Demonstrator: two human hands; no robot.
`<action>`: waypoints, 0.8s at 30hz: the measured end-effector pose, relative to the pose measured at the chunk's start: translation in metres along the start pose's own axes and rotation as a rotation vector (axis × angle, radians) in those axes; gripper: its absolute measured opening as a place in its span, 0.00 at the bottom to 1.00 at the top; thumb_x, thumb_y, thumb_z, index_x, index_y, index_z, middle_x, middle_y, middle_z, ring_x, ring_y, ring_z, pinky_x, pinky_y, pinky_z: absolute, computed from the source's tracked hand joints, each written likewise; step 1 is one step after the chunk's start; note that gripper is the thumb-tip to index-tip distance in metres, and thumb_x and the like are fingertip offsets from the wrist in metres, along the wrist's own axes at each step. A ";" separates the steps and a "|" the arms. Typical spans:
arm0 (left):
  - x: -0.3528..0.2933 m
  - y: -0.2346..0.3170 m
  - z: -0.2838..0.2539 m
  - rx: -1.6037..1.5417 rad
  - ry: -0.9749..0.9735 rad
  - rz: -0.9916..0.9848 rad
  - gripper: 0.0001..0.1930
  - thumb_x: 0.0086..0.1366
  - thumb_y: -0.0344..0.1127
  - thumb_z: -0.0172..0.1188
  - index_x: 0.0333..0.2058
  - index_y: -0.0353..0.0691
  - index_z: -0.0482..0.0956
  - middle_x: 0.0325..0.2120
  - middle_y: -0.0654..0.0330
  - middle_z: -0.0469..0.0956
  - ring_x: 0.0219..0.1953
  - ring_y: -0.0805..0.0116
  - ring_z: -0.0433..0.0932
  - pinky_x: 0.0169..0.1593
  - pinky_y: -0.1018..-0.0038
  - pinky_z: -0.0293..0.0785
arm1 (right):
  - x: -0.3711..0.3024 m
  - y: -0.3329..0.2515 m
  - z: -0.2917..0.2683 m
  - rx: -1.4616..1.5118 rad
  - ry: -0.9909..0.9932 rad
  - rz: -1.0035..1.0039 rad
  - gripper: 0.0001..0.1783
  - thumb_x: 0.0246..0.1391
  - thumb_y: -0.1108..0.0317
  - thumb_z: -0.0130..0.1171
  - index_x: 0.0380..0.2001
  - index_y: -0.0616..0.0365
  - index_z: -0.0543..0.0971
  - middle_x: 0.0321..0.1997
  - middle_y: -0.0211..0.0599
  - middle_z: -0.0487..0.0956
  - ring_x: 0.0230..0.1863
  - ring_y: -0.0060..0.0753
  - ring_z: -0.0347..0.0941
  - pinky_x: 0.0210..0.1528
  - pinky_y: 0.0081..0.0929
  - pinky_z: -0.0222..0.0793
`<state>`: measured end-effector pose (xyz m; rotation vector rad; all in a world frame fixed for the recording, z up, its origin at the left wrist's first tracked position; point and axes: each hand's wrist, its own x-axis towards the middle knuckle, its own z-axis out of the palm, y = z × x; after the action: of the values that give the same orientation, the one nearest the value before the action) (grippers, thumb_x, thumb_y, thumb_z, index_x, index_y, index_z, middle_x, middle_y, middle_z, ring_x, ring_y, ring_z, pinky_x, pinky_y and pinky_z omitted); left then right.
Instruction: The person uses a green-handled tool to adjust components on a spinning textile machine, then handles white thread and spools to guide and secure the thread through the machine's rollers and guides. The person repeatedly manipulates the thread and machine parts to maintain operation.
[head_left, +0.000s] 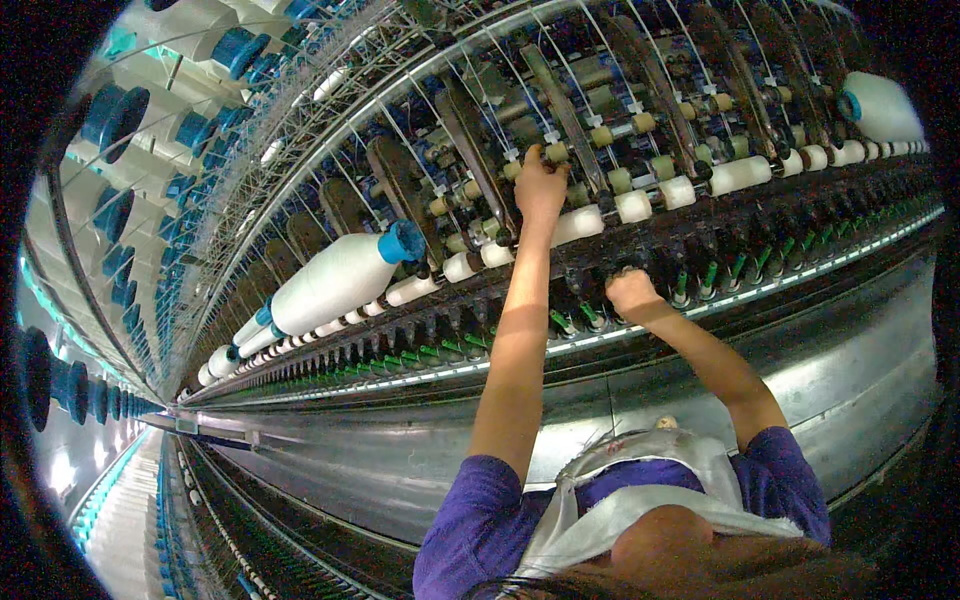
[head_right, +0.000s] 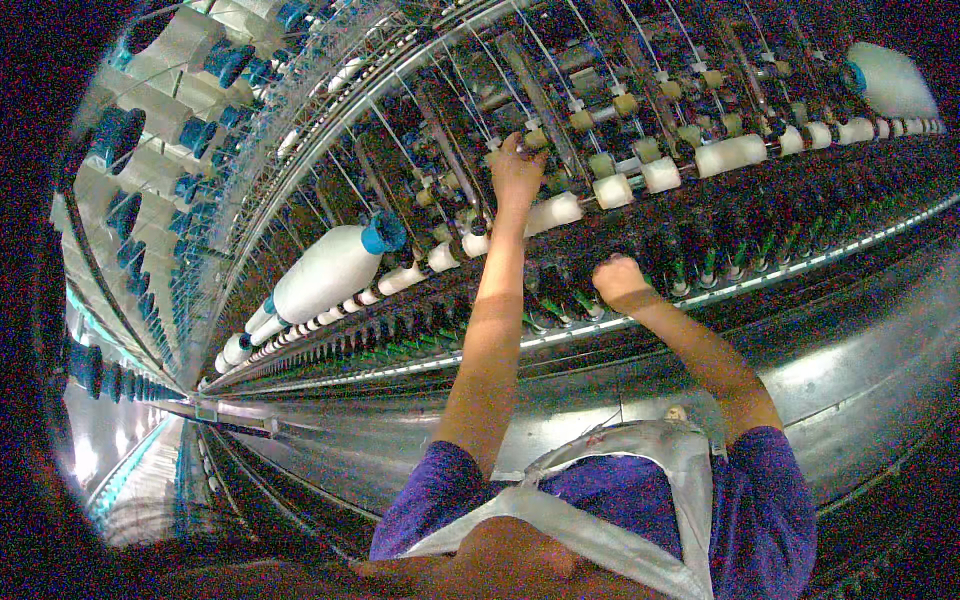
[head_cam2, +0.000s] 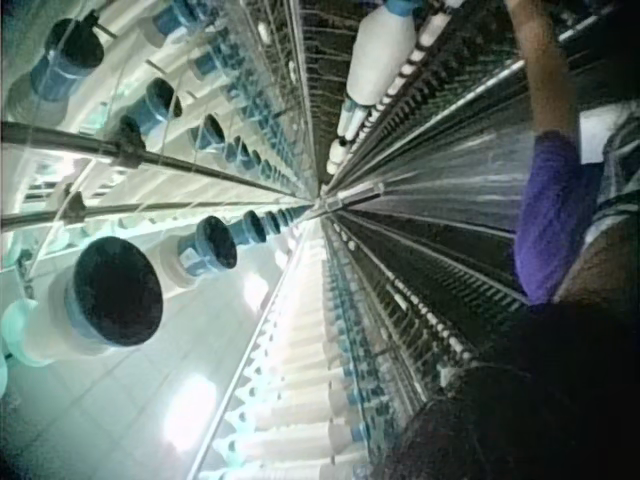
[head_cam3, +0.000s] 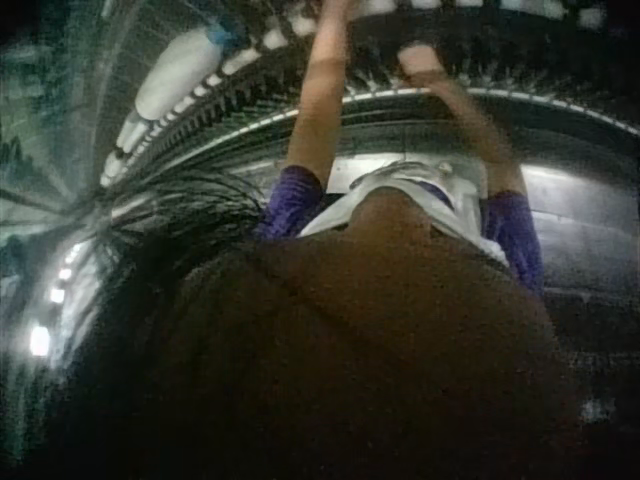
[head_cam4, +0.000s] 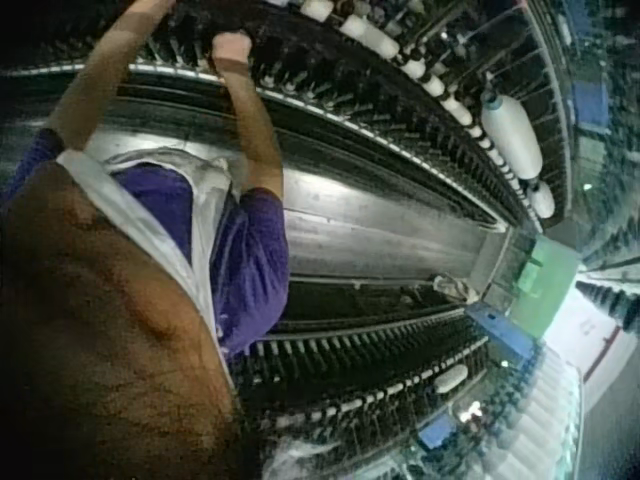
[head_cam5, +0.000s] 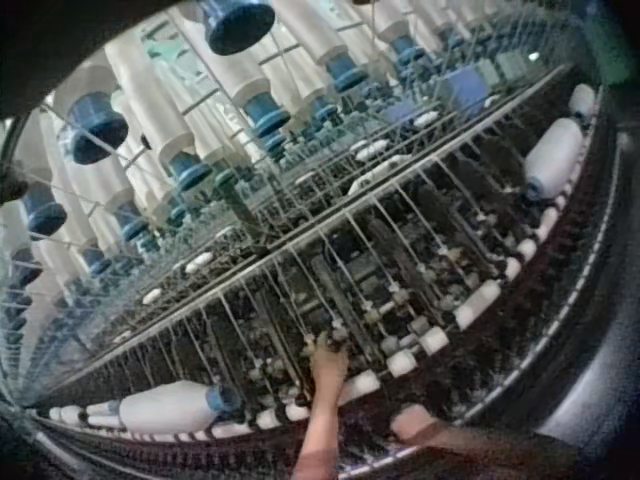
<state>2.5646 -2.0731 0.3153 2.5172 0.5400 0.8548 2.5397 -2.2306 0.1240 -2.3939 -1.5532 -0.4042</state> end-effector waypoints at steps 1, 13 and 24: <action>0.003 -0.003 0.005 0.015 0.019 -0.005 0.28 0.54 0.33 0.60 0.54 0.42 0.63 0.27 0.53 0.79 0.29 0.56 0.78 0.34 0.62 0.73 | -0.010 0.001 0.005 0.005 0.021 -0.014 0.06 0.35 0.68 0.52 0.16 0.55 0.78 0.19 0.38 0.76 0.25 0.39 0.74 0.27 0.36 0.68; -0.083 -0.013 -0.007 -0.505 0.138 0.141 0.14 0.57 0.28 0.52 0.43 0.35 0.74 0.24 0.56 0.77 0.24 0.69 0.75 0.32 0.74 0.71 | -0.254 -0.022 0.114 0.198 -0.430 0.105 0.07 0.35 0.66 0.55 0.20 0.54 0.79 0.25 0.42 0.77 0.28 0.44 0.75 0.29 0.41 0.69; -0.175 -0.023 0.008 -0.110 -0.031 0.219 0.03 0.54 0.30 0.56 0.29 0.40 0.75 0.27 0.52 0.76 0.32 0.51 0.76 0.34 0.64 0.73 | -0.334 0.005 0.134 0.202 -0.653 0.155 0.09 0.36 0.62 0.54 0.19 0.54 0.79 0.25 0.44 0.78 0.29 0.45 0.75 0.30 0.42 0.70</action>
<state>2.4357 -2.1406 0.2142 2.5150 0.2027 0.8948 2.4264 -2.4661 -0.1229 -2.5877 -1.5132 0.5984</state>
